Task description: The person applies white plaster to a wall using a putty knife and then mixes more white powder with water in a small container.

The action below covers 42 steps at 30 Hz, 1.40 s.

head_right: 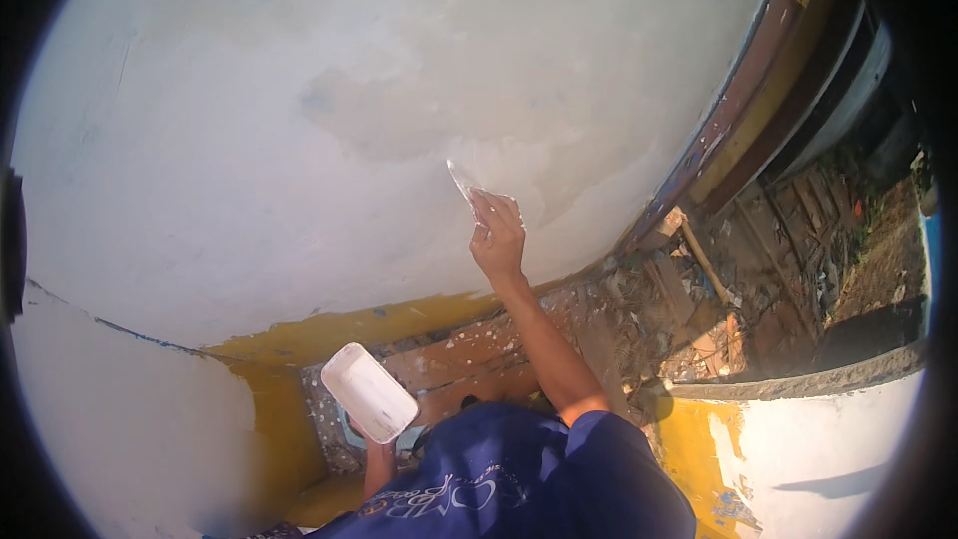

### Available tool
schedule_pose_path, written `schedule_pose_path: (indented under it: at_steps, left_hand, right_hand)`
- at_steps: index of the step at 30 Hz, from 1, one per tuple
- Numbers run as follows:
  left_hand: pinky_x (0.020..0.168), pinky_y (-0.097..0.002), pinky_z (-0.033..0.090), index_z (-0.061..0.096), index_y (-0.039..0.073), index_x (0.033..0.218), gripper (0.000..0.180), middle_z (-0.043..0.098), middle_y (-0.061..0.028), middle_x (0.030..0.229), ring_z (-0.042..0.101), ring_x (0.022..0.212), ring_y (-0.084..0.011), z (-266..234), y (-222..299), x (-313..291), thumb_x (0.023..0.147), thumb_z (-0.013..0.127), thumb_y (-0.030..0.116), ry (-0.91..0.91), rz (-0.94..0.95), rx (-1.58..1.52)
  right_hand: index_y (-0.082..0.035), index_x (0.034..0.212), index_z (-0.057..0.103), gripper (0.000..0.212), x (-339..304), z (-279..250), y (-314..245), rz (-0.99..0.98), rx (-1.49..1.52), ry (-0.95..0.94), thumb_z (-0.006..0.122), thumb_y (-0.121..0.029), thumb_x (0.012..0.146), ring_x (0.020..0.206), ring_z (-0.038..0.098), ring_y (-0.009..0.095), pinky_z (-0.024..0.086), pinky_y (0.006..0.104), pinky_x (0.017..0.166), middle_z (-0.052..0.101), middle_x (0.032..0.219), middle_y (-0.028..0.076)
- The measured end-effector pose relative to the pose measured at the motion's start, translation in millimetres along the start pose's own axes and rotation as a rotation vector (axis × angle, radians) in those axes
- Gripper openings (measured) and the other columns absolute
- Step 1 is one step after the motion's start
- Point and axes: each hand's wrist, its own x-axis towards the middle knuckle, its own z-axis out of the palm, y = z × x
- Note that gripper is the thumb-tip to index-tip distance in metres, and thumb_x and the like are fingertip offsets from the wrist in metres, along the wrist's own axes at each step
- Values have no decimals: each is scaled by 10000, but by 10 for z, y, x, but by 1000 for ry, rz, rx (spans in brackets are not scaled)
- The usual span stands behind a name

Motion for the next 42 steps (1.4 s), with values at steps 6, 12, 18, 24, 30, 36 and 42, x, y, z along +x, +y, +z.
schedule_pose_path:
  at_steps: [6,12,18,24,30,36,42]
  left_hand:
    - [975,-597,482,374,73,1466,705,514,-234,1374,562,1173,-464,101,78,74,927,497,511,-52,4,-40]
    - [1012,-544,489,373,133,1480,680,507,-119,1429,567,1228,-357,-129,275,74,942,471,538,-155,26,111]
    - [995,-524,507,388,119,1465,659,546,-113,1385,600,1184,-341,-118,363,96,966,417,548,-94,46,162]
    - [949,-575,520,383,108,1463,664,547,-178,1359,613,1139,-389,-217,424,206,956,426,534,57,68,69]
    - [959,-559,519,397,105,1455,642,551,-162,1362,610,1150,-376,-169,427,175,965,422,518,-4,54,85]
    - [968,-542,519,411,102,1447,620,555,-147,1364,607,1162,-363,-132,480,95,974,417,503,-60,41,122]
    - [976,-534,517,421,99,1442,604,557,-139,1368,603,1173,-359,-9,489,98,978,423,485,-124,32,139]
  right_hand:
    - [-6,1160,668,371,552,-272,120,92,-82,391,616,102,810,941,622,307,506,389,801,683,1069,134]
    - [-14,1166,670,407,898,-218,-17,27,-197,420,642,96,775,971,602,307,501,388,812,679,1089,118]
    - [-59,1129,703,562,147,128,-327,-100,-117,84,611,143,613,998,598,309,507,386,856,672,1094,101]
    - [-99,1135,714,575,1038,-240,-532,-264,-121,260,616,132,617,985,592,304,512,385,818,677,1094,65]
    - [-98,1161,714,618,605,-75,-305,-277,-215,75,586,72,581,1005,574,328,492,403,886,666,1145,91]
    - [-132,1094,726,517,15,-163,29,-172,-112,-20,642,113,647,976,626,300,523,382,854,689,1071,57]
    - [-65,1117,713,453,1538,-1010,614,-157,-272,526,611,153,734,911,634,263,512,355,804,709,1032,100]
